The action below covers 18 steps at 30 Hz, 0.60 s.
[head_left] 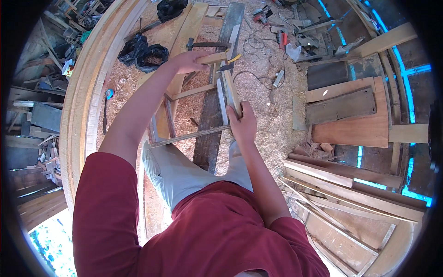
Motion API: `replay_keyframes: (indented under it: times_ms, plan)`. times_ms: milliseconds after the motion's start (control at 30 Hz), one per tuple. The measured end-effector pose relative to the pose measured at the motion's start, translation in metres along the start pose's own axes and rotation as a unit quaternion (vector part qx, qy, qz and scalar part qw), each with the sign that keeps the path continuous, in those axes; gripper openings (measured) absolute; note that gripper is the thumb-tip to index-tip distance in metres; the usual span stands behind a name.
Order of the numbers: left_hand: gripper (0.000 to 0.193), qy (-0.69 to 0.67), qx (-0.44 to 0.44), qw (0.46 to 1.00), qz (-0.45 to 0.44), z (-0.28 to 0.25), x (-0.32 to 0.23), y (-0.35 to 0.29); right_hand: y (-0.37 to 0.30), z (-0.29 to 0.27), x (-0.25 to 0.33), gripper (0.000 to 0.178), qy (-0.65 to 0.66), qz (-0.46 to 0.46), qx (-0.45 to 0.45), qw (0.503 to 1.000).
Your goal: Hammering nails into wooden strips to assemble a structure, possibly for a chair or small furniture.
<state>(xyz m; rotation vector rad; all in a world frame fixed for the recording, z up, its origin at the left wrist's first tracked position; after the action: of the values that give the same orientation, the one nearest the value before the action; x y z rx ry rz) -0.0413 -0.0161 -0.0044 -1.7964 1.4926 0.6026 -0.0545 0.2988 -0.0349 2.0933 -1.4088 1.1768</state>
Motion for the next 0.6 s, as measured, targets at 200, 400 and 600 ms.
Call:
replay_keyframes:
  times_ms: [200, 400, 600]
  plan:
    - [0.079, -0.013, -0.005, 0.997, -0.076, 0.0, 0.002, -0.004, -0.001, 0.0, 0.002, 0.036, 0.016, 0.006, 0.006, 1.0]
    - [0.076, 0.077, -0.014, 0.997, 0.026, 0.003, -0.006, -0.005, -0.005, -0.002, -0.004, 0.036, 0.013, 0.003, 0.005, 1.0]
    - [0.073, 0.109, -0.021, 0.993, 0.041, 0.005, -0.015, -0.011, -0.005, -0.005, -0.003, 0.037, 0.009, 0.016, 0.025, 1.0]
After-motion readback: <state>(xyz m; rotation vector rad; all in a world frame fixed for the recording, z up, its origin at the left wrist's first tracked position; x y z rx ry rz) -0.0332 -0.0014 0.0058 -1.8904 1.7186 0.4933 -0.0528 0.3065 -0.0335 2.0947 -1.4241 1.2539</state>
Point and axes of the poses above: each hand's wrist, its own y-axis towards the middle knuckle, its own z-axis out of the palm, x = y × z, the point moved 4 cm from there along y, towards the middle knuckle, and after that the axes turned 7 degrees about z, right-handed, at the moved point
